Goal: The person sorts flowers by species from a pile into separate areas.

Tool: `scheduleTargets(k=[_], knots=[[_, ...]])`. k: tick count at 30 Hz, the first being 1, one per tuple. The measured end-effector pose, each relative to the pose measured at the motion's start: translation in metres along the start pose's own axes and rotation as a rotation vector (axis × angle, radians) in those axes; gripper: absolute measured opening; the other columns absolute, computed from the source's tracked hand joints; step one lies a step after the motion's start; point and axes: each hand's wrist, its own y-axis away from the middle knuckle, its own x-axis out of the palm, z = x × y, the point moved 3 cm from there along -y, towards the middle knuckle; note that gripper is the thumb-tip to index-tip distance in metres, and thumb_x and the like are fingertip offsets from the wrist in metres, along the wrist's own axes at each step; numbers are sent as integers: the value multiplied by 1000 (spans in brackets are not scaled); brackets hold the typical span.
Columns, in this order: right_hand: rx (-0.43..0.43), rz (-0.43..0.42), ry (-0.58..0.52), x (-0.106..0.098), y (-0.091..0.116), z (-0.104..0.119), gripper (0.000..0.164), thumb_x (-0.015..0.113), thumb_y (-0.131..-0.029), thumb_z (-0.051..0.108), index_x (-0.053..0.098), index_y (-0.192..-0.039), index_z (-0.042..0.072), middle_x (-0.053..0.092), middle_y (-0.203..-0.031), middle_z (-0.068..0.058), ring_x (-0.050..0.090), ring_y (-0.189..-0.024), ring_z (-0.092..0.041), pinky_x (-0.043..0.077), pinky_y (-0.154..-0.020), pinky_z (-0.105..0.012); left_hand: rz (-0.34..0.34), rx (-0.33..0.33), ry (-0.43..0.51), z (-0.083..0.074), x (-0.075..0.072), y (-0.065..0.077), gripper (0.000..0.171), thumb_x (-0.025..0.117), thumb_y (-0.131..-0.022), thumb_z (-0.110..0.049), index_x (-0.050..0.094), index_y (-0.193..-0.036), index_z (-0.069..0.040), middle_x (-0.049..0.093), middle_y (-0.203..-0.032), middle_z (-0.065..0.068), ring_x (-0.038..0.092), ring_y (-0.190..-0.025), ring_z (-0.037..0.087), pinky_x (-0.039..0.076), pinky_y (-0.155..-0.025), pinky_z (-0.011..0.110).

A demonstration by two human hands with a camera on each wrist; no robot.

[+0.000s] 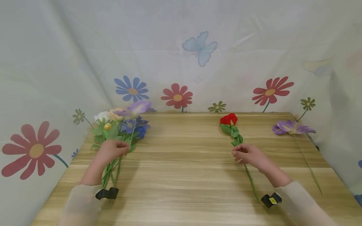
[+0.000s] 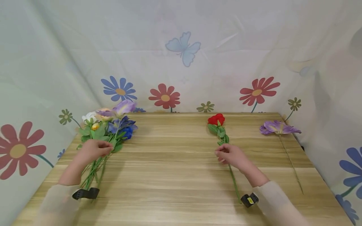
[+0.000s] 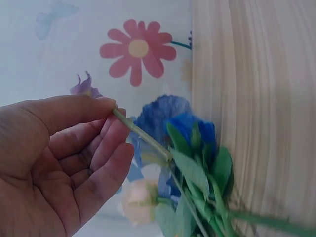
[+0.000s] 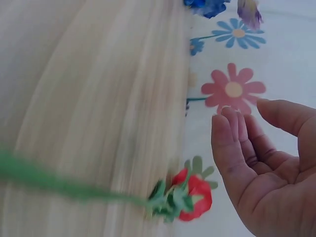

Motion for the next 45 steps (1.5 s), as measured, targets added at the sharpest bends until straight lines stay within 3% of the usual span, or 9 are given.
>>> scheduleTargets(k=[11, 20, 27, 38, 45], knots=[[-82, 2, -106, 34, -21, 25, 34, 60, -102, 16, 59, -122, -12, 69, -103, -17, 67, -90, -16, 63, -81, -33, -57, 97, 126, -42, 31, -19, 30, 62, -99, -14, 72, -119, 6, 77, -101, 22, 71, -81, 22, 57, -70, 33], [-108, -40, -180, 61, -38, 39, 32, 61, -101, 14, 59, -120, -11, 69, -105, -17, 67, -91, -17, 63, -80, -31, -59, 98, 194, -71, 59, -34, 27, 65, -98, -15, 75, -116, 2, 78, -100, 20, 75, -84, 28, 60, -72, 36], [-132, -73, -246, 82, -50, 51, 33, 61, -100, 12, 60, -122, -12, 66, -116, -31, 67, -90, -10, 63, -81, -28, -47, 116, 281, -91, 83, -44, 26, 66, -97, -14, 75, -114, 3, 78, -101, 22, 74, -86, 29, 61, -76, 38], [-158, -114, -345, 102, -67, 69, 33, 60, -100, 9, 62, -125, -12, 67, -117, -30, 68, -89, -10, 63, -83, -28, -24, 123, 390, -122, 108, -48, 27, 68, -96, -14, 74, -113, 5, 78, -103, 22, 76, -89, 31, 63, -82, 41], [-166, -146, -391, 106, -70, 75, 32, 64, -101, 14, 66, -123, -8, 71, -117, -23, 69, -93, -9, 63, -90, -33, -10, 117, 416, -131, 119, -53, 24, 70, -96, -18, 78, -111, -1, 79, -103, 17, 76, -87, 24, 63, -81, 39]])
